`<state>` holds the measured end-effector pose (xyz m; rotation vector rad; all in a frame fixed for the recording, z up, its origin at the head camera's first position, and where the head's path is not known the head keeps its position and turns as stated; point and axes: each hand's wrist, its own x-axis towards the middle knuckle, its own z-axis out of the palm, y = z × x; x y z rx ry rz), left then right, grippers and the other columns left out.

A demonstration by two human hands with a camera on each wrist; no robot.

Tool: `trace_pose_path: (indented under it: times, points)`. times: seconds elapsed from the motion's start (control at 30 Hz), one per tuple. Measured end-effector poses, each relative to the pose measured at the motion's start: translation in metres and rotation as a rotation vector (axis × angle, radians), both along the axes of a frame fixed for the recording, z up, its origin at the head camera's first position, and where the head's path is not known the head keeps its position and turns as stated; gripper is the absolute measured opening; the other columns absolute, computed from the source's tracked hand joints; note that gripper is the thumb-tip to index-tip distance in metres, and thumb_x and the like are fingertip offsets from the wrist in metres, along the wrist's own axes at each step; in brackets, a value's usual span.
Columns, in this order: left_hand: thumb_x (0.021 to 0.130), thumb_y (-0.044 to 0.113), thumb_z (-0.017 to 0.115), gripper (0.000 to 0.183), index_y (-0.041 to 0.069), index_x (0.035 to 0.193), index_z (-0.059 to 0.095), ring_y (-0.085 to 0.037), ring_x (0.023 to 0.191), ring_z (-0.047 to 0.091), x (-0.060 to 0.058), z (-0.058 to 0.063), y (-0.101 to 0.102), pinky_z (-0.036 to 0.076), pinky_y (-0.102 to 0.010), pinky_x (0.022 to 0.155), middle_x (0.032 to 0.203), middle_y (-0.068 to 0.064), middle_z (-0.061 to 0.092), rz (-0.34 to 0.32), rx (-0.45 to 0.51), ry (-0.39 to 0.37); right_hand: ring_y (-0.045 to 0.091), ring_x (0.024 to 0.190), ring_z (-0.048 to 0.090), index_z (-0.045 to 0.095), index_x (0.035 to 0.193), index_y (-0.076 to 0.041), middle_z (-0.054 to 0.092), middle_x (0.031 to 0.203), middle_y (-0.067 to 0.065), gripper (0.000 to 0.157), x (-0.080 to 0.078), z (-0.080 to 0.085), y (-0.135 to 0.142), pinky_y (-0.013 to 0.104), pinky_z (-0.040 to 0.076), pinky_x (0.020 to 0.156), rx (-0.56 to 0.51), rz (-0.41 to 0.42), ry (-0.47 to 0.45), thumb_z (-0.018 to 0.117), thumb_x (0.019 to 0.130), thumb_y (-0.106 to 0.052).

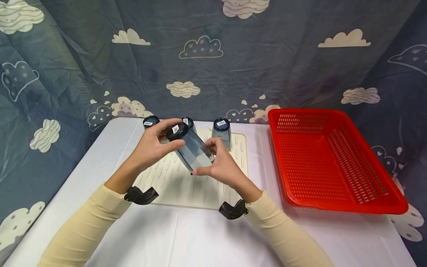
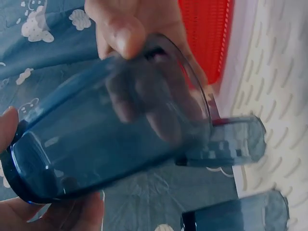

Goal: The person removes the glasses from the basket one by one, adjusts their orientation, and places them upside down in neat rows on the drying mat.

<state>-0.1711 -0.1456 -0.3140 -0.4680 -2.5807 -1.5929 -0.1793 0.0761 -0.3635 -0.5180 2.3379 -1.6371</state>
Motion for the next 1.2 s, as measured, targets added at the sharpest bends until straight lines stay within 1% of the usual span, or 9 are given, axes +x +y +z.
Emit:
trace_pose_path:
  times: [0.23, 0.37, 0.53, 0.67, 0.77, 0.9, 0.97, 1.1, 1.2]
  points:
    - [0.087, 0.017, 0.076, 0.06, 0.008, 0.141, 0.053, -0.026, 0.108, 0.063, 0.001, 0.001, 0.011, 0.055, -0.041, 0.101, 0.121, -0.014, 0.057, -0.005, 0.015, 0.092, 0.029, 0.119, 0.056, 0.033, 0.13, -0.007, 0.062, 0.127, 0.013, 0.079, -0.001, -0.005, -0.004, 0.037, 0.045, 0.092, -0.005, -0.005, -0.01, 0.086, 0.072, -0.008]
    - [0.087, 0.017, 0.077, 0.059, 0.005, 0.14, 0.054, -0.026, 0.109, 0.063, 0.001, -0.003, 0.01, 0.055, -0.042, 0.1, 0.121, -0.014, 0.057, 0.022, -0.005, 0.124, 0.033, 0.129, 0.052, 0.033, 0.136, -0.005, 0.056, 0.136, 0.016, 0.074, -0.004, -0.006, 0.0, 0.043, 0.049, 0.1, 0.002, 0.053, -0.041, 0.08, 0.08, -0.009]
    - [0.084, 0.019, 0.08, 0.061, 0.005, 0.138, 0.056, -0.025, 0.1, 0.06, -0.001, -0.017, 0.007, 0.056, -0.039, 0.092, 0.117, -0.014, 0.059, 0.084, -0.146, 0.168, 0.04, 0.138, 0.044, 0.04, 0.141, -0.002, 0.045, 0.147, 0.019, 0.057, -0.007, -0.008, 0.019, 0.055, 0.043, 0.112, 0.087, 0.077, -0.08, 0.067, 0.094, -0.017]
    - [0.081, 0.024, 0.082, 0.063, 0.005, 0.136, 0.058, -0.024, 0.089, 0.053, -0.005, -0.032, 0.007, 0.046, -0.036, 0.077, 0.112, -0.013, 0.06, 0.132, -0.287, 0.193, 0.041, 0.136, 0.047, 0.048, 0.137, -0.001, 0.051, 0.143, 0.02, 0.047, -0.005, -0.011, 0.038, 0.057, 0.042, 0.112, 0.156, 0.055, -0.076, 0.063, 0.097, -0.021]
    - [0.08, 0.025, 0.082, 0.063, 0.005, 0.136, 0.058, -0.026, 0.092, 0.056, -0.009, -0.041, 0.007, 0.047, -0.038, 0.079, 0.114, -0.014, 0.061, 0.14, -0.331, 0.193, 0.042, 0.133, 0.049, 0.051, 0.133, -0.001, 0.054, 0.139, 0.021, 0.042, -0.002, -0.015, 0.05, 0.056, 0.044, 0.11, 0.175, 0.066, -0.065, 0.061, 0.097, -0.02]
    - [0.079, 0.025, 0.082, 0.064, 0.006, 0.136, 0.059, -0.032, 0.106, 0.061, -0.015, -0.052, 0.006, 0.051, -0.048, 0.091, 0.119, -0.015, 0.06, 0.141, -0.336, 0.18, 0.041, 0.13, 0.052, 0.052, 0.133, 0.0, 0.055, 0.138, 0.023, 0.042, 0.002, -0.02, 0.064, 0.056, 0.046, 0.109, 0.187, 0.079, -0.05, 0.061, 0.097, -0.02]
    - [0.08, 0.024, 0.082, 0.064, 0.007, 0.136, 0.059, -0.033, 0.11, 0.061, -0.018, -0.057, 0.006, 0.051, -0.049, 0.094, 0.122, -0.015, 0.06, 0.145, -0.335, 0.167, 0.04, 0.129, 0.053, 0.052, 0.133, 0.0, 0.055, 0.138, 0.022, 0.043, 0.004, -0.022, 0.07, 0.056, 0.046, 0.108, 0.191, 0.073, -0.053, 0.061, 0.098, -0.022]
    - [0.082, 0.026, 0.081, 0.063, 0.007, 0.137, 0.058, -0.032, 0.109, 0.062, -0.024, -0.066, 0.008, 0.052, -0.049, 0.092, 0.122, -0.015, 0.06, 0.142, -0.345, 0.135, 0.037, 0.127, 0.055, 0.052, 0.132, 0.0, 0.057, 0.136, 0.022, 0.041, 0.007, -0.026, 0.082, 0.054, 0.047, 0.107, 0.184, 0.055, -0.056, 0.06, 0.098, -0.02]
    - [0.082, 0.026, 0.081, 0.063, 0.007, 0.138, 0.057, -0.033, 0.108, 0.062, -0.025, -0.071, 0.01, 0.052, -0.049, 0.091, 0.122, -0.016, 0.06, 0.142, -0.348, 0.115, 0.036, 0.124, 0.056, 0.052, 0.131, 0.002, 0.058, 0.133, 0.024, 0.039, 0.01, -0.028, 0.089, 0.047, 0.049, 0.104, 0.169, 0.057, -0.046, 0.059, 0.098, -0.018]
